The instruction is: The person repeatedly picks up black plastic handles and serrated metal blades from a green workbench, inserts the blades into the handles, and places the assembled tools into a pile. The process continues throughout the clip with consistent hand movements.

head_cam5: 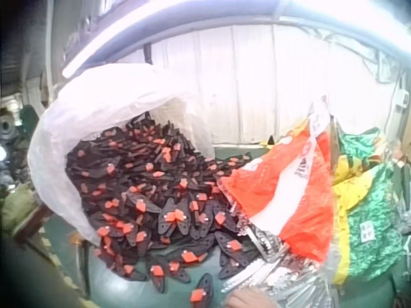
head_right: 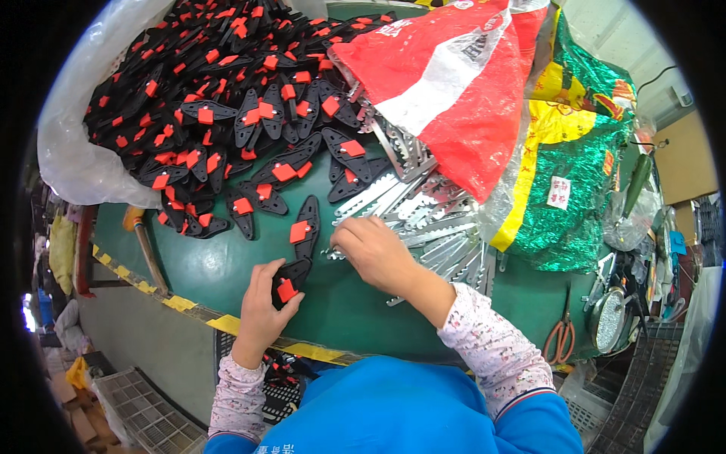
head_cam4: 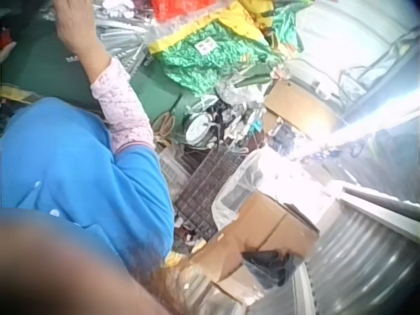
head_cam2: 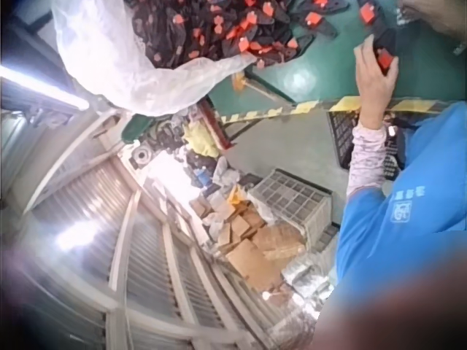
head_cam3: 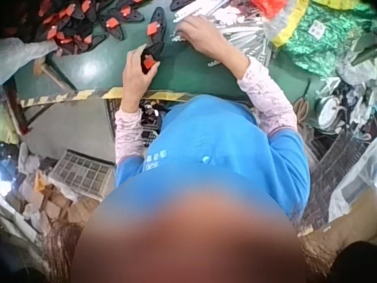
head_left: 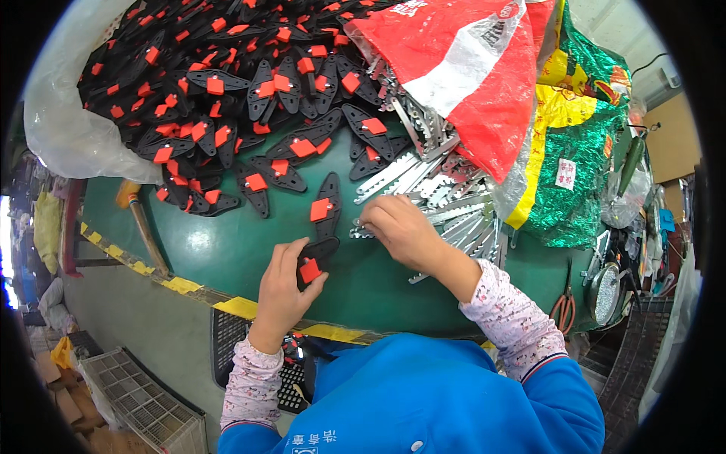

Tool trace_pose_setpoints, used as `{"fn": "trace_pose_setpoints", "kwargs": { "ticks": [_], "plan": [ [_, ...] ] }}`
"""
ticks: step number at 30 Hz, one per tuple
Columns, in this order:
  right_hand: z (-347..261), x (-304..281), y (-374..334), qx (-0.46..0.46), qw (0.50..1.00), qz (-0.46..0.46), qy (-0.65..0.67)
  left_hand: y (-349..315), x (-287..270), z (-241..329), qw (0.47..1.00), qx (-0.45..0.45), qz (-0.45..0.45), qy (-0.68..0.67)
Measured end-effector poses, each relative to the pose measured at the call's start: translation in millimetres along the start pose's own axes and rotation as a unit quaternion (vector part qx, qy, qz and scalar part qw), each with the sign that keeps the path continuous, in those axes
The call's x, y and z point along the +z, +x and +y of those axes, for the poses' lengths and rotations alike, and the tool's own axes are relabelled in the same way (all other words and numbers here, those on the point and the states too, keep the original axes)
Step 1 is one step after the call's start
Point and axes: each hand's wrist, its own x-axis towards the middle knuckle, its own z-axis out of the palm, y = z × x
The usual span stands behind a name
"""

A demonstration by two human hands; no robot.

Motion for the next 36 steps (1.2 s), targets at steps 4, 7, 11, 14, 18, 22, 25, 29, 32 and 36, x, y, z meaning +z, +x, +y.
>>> {"fn": "trace_pose_setpoints", "kwargs": {
  "ticks": [4, 7, 11, 14, 18, 22, 25, 29, 32, 36],
  "plan": [
    [-27, 7, 2, 0.072, 0.993, 0.011, 0.091, -4, -7, -2, 1.000, 0.007, 0.000, -0.012],
    [-33, 8, 4, 0.054, 0.998, -0.017, 0.037, -5, -8, -4, 1.000, 0.023, -0.002, 0.001],
    [-47, -1, 4, 0.008, 0.993, -0.109, -0.050, -4, -7, 1, 0.992, 0.081, -0.014, 0.095],
    [-53, -9, 6, 0.007, 0.997, -0.065, -0.027, -3, -7, 5, 0.988, 0.104, -0.022, 0.112],
    [-37, -37, -10, 0.040, 0.984, -0.110, -0.132, -8, -12, 2, 0.990, 0.093, -0.051, 0.094],
    [-49, -21, -28, 0.012, 0.994, -0.105, -0.029, -2, -10, 20, 0.983, 0.136, -0.098, 0.071],
    [-54, -22, -37, 0.043, 0.992, -0.106, 0.053, -3, -9, 23, 0.984, 0.116, -0.128, 0.044],
    [-37, -23, -47, 0.037, 0.997, -0.067, 0.024, -16, 6, 20, 0.976, 0.120, -0.158, 0.086],
    [-8, -32, -38, 0.076, 0.989, -0.035, -0.125, -10, 6, 23, 0.975, 0.152, -0.131, 0.093],
    [-4, -7, -21, 0.016, 0.981, -0.063, -0.182, 24, 12, 7, 0.994, 0.090, -0.009, 0.064]
  ]
}}
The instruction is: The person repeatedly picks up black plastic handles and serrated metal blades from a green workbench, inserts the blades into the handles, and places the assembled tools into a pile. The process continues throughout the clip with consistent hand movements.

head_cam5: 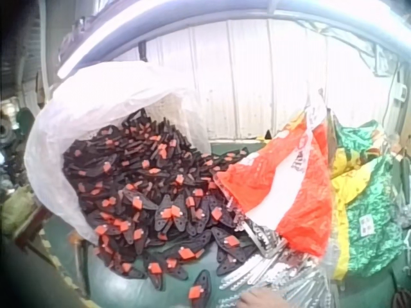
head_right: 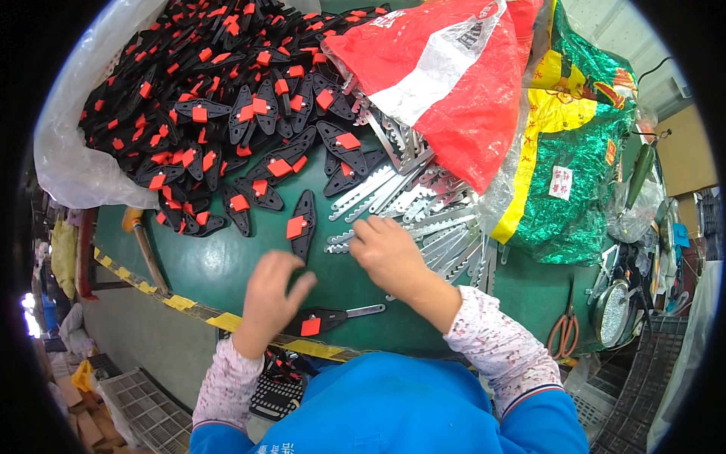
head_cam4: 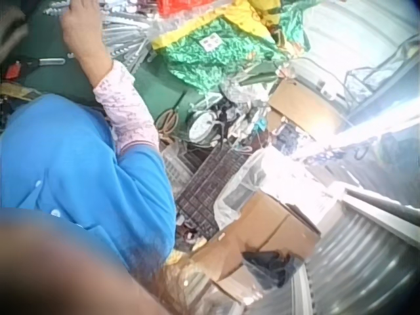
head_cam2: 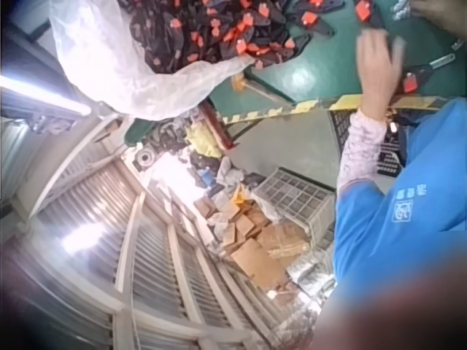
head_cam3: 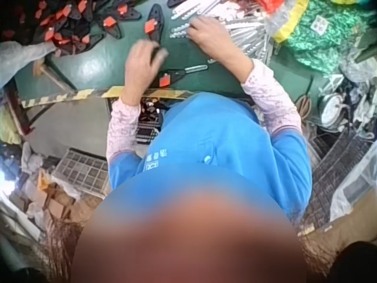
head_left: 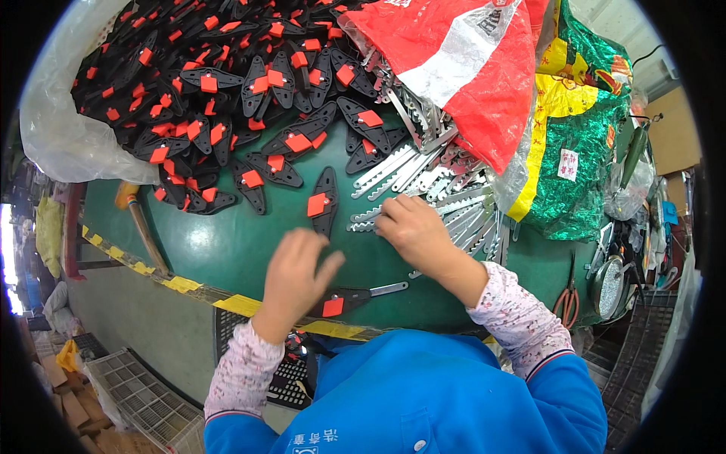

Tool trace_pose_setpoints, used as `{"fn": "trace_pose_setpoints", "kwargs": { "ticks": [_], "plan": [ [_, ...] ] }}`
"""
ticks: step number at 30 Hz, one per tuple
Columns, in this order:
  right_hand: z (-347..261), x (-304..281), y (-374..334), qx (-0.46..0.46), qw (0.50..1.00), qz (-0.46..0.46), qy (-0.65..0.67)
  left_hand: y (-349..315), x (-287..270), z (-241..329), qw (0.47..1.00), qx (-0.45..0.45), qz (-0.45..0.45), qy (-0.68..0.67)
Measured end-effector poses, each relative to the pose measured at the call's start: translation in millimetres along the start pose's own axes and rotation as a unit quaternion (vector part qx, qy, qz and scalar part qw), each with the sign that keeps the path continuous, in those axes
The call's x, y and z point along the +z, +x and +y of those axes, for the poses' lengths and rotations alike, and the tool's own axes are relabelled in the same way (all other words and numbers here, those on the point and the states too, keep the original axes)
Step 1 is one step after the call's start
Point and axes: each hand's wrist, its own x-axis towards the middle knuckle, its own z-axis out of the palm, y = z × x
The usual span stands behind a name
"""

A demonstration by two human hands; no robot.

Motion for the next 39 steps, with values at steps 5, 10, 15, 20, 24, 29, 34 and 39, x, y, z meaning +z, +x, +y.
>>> {"fn": "trace_pose_setpoints", "kwargs": {
  "ticks": [5, 10, 15, 20, 24, 29, 34, 39],
  "plan": [
    [-14, 6, 15, 0.012, 0.999, -0.029, -0.008, 60, 21, -16, 0.970, -0.172, -0.008, 0.169],
    [-16, 6, 13, -0.039, 0.999, -0.009, -0.019, 45, 16, -17, 0.988, -0.121, -0.022, 0.091],
    [-11, 13, 14, -0.081, 0.997, 0.008, -0.006, -4, -10, -28, 0.991, -0.117, 0.027, 0.052],
    [-12, 15, 24, -0.048, 0.990, 0.070, 0.110, -30, -37, -17, 0.993, -0.108, -0.019, 0.040],
    [-2, -18, -4, -0.070, 0.985, -0.124, 0.098, -47, -41, -24, 0.991, -0.116, -0.068, -0.023],
    [-10, -18, -12, -0.062, 0.995, -0.071, 0.037, -46, -32, -22, 0.995, -0.053, -0.063, -0.048],
    [-25, -13, -7, 0.082, 0.962, 0.036, 0.257, -46, -32, -20, 0.996, -0.053, -0.062, -0.048],
    [-29, -23, -5, 0.054, 0.970, -0.026, 0.237, -43, -35, -15, 0.997, -0.053, -0.047, -0.034]
  ]
}}
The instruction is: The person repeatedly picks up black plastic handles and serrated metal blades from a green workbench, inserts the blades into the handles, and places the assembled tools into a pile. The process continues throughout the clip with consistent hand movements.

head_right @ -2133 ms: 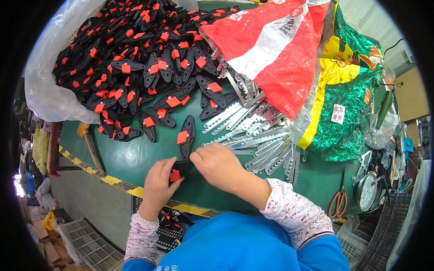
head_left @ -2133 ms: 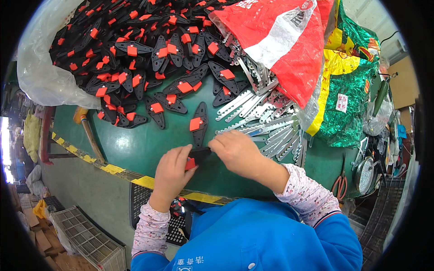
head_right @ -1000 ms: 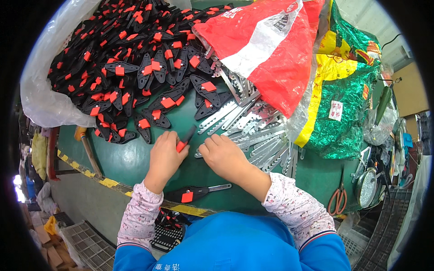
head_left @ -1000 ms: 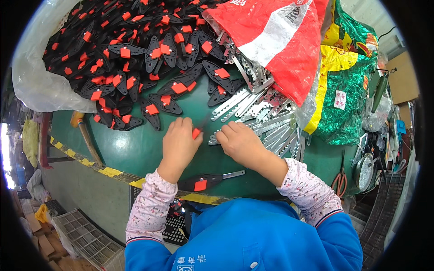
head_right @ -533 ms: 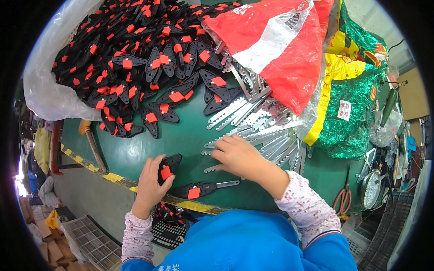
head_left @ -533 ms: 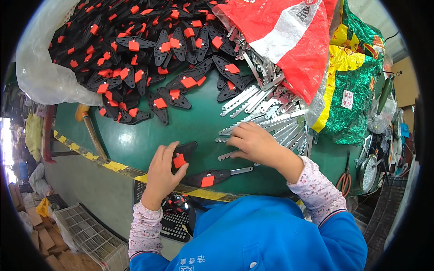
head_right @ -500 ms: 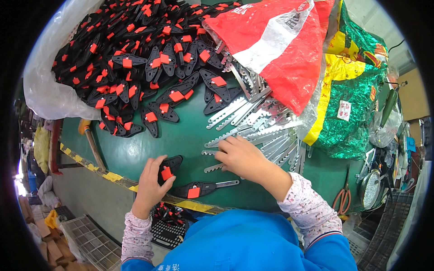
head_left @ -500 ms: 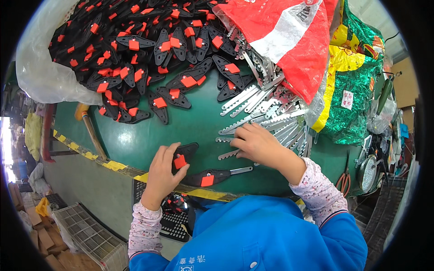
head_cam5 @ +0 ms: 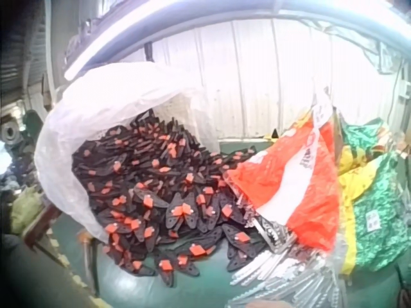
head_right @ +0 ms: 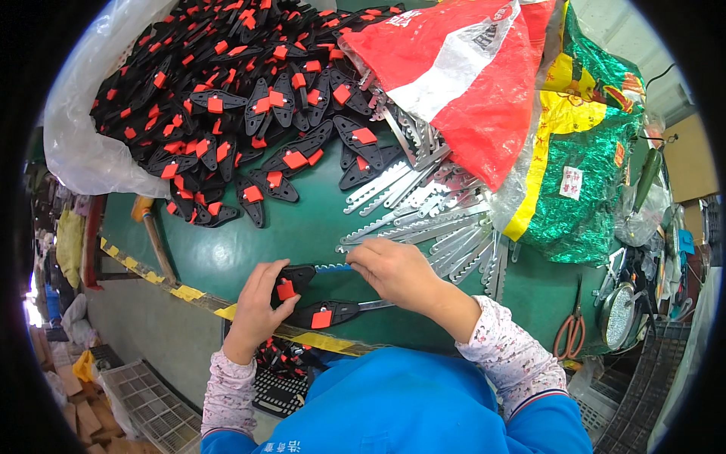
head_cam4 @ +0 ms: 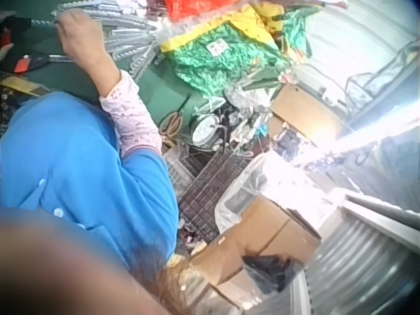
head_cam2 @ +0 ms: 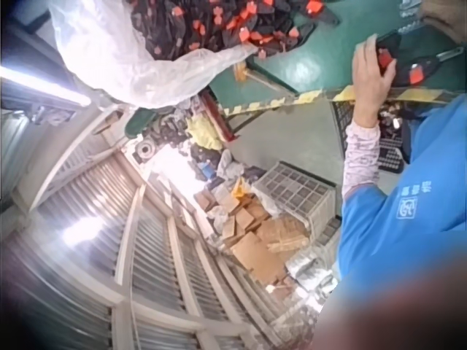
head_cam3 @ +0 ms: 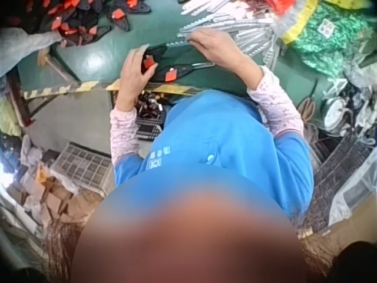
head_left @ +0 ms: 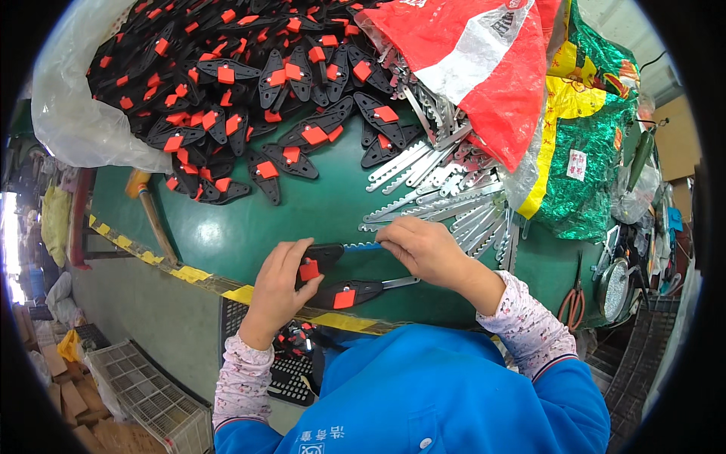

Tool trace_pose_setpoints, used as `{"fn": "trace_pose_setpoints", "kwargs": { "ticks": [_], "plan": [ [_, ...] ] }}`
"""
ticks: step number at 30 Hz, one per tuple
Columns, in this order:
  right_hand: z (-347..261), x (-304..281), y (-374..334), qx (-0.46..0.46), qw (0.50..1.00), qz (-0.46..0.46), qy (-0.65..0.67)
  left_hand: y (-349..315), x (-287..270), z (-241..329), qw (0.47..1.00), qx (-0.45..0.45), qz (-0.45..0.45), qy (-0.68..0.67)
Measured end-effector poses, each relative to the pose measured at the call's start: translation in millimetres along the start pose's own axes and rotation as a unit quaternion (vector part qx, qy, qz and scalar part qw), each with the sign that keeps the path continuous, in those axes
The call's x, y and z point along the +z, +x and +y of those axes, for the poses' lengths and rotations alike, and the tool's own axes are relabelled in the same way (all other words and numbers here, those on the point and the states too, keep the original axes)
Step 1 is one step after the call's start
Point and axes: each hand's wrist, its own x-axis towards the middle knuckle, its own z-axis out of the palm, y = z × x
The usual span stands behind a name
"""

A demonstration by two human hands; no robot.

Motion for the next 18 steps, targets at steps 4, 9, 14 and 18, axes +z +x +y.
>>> {"fn": "trace_pose_setpoints", "kwargs": {
  "ticks": [4, 9, 14, 18],
  "plan": [
    [2, 4, -7, -0.013, 0.998, -0.029, -0.045, 5, -4, 7, 0.996, 0.050, -0.028, 0.062],
    [-12, -3, -3, -0.035, 0.999, -0.006, -0.036, 12, 0, 22, 0.995, 0.084, -0.041, 0.037],
    [-11, -7, -13, -0.022, 0.999, -0.017, -0.042, 21, 1, 28, 0.995, 0.090, -0.040, 0.001],
    [-17, 0, -13, 0.000, 0.999, 0.018, 0.045, 26, 5, 32, 0.994, 0.092, -0.055, -0.013]
  ]
}}
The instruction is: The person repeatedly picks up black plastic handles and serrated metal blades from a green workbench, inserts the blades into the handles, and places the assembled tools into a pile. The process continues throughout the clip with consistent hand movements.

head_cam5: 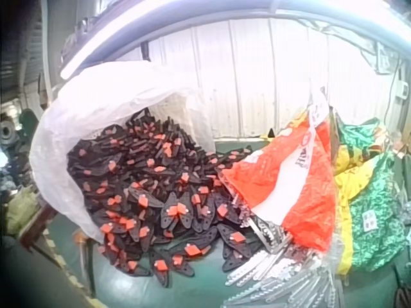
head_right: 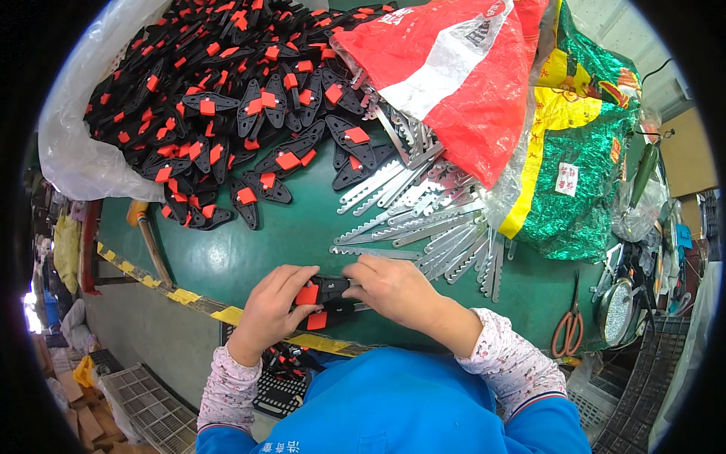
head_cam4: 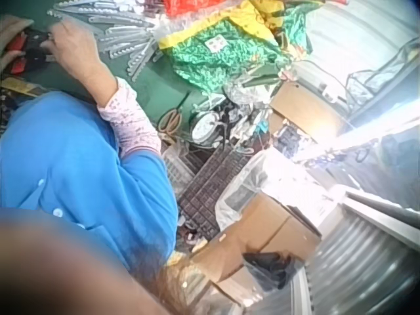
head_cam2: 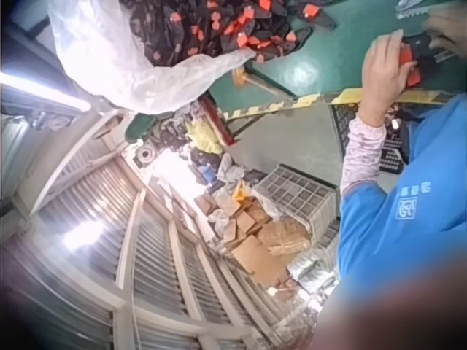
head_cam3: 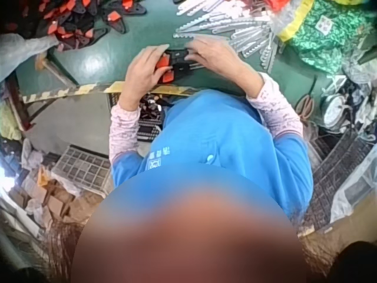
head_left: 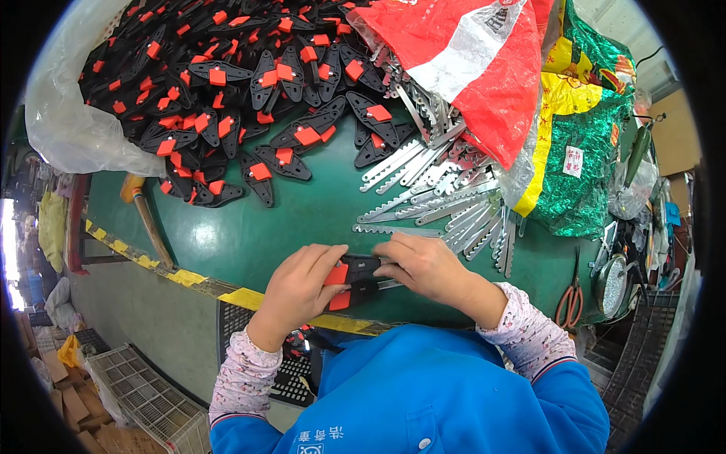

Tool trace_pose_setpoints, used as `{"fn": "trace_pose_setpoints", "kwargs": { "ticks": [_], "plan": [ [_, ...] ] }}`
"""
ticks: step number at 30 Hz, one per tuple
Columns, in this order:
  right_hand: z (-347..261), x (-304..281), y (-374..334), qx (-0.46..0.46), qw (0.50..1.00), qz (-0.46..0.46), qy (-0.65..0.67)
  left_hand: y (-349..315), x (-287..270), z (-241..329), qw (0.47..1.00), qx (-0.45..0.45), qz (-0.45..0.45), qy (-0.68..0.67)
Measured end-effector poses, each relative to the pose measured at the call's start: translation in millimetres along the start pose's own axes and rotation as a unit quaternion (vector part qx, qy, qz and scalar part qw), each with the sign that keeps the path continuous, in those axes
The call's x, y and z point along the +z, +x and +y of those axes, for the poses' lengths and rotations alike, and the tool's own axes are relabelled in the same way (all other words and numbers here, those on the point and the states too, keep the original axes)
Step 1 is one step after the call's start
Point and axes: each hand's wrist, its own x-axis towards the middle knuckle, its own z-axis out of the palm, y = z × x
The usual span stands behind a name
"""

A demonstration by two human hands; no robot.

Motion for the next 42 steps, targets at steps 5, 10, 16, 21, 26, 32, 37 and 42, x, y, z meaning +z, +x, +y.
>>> {"fn": "trace_pose_setpoints", "kwargs": {
  "ticks": [5, 10, 16, 21, 26, 32, 37, 42],
  "plan": [
    [3, 9, -4, 0.050, 0.996, -0.037, 0.056, -6, 7, -8, 0.999, -0.028, -0.039, 0.004],
    [37, 1, -1, 0.007, 0.979, 0.023, -0.201, 7, -8, -21, 0.996, 0.056, -0.031, 0.059],
    [32, 3, 5, -0.024, 0.952, -0.028, -0.302, 63, -23, -94, 0.960, -0.037, 0.073, 0.268],
    [44, 9, 5, 0.033, 0.978, 0.048, -0.202, 98, -23, -122, 0.927, 0.007, 0.030, 0.373],
    [30, -5, 1, 0.243, 0.961, 0.079, 0.108, 100, -23, -118, 0.957, 0.090, 0.047, 0.272],
    [26, -17, 1, 0.207, 0.970, 0.123, 0.037, 68, -13, -55, 0.997, -0.020, 0.015, -0.067],
    [27, -7, 0, 0.096, 0.988, 0.117, -0.034, 48, -11, -41, 0.993, -0.058, -0.001, -0.107],
    [21, -12, 1, 0.031, 0.993, 0.031, -0.114, 41, -20, -25, 0.995, -0.022, -0.097, -0.002]
  ]
}}
